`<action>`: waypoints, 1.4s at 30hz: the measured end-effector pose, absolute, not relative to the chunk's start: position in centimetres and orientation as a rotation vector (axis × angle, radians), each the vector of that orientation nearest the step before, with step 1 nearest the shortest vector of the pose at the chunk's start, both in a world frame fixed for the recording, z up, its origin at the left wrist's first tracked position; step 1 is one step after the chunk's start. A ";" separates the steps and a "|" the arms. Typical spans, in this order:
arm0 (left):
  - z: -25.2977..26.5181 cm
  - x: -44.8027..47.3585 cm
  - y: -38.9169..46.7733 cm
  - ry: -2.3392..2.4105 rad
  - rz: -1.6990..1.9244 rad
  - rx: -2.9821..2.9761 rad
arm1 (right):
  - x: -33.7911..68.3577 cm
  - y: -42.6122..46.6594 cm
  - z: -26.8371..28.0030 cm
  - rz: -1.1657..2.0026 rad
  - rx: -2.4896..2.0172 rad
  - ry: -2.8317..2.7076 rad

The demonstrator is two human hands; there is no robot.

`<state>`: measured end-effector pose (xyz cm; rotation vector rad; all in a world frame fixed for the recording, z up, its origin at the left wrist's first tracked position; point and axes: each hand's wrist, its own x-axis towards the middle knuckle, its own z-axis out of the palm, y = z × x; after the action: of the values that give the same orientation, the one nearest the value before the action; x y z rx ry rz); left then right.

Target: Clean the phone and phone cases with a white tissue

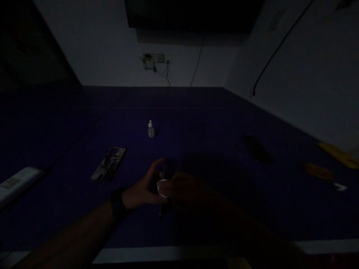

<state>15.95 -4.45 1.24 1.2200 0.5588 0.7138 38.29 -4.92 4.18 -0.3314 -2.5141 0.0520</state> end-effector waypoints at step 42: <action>0.8 16.0 -4.6 0.498 0.763 1.370 | 37.7 -4.6 4.6 -0.217 -0.282 -2.488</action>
<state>15.96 -4.62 0.81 1.3698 0.4977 0.7625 37.66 -4.64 4.61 -0.2819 -2.4881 -0.2175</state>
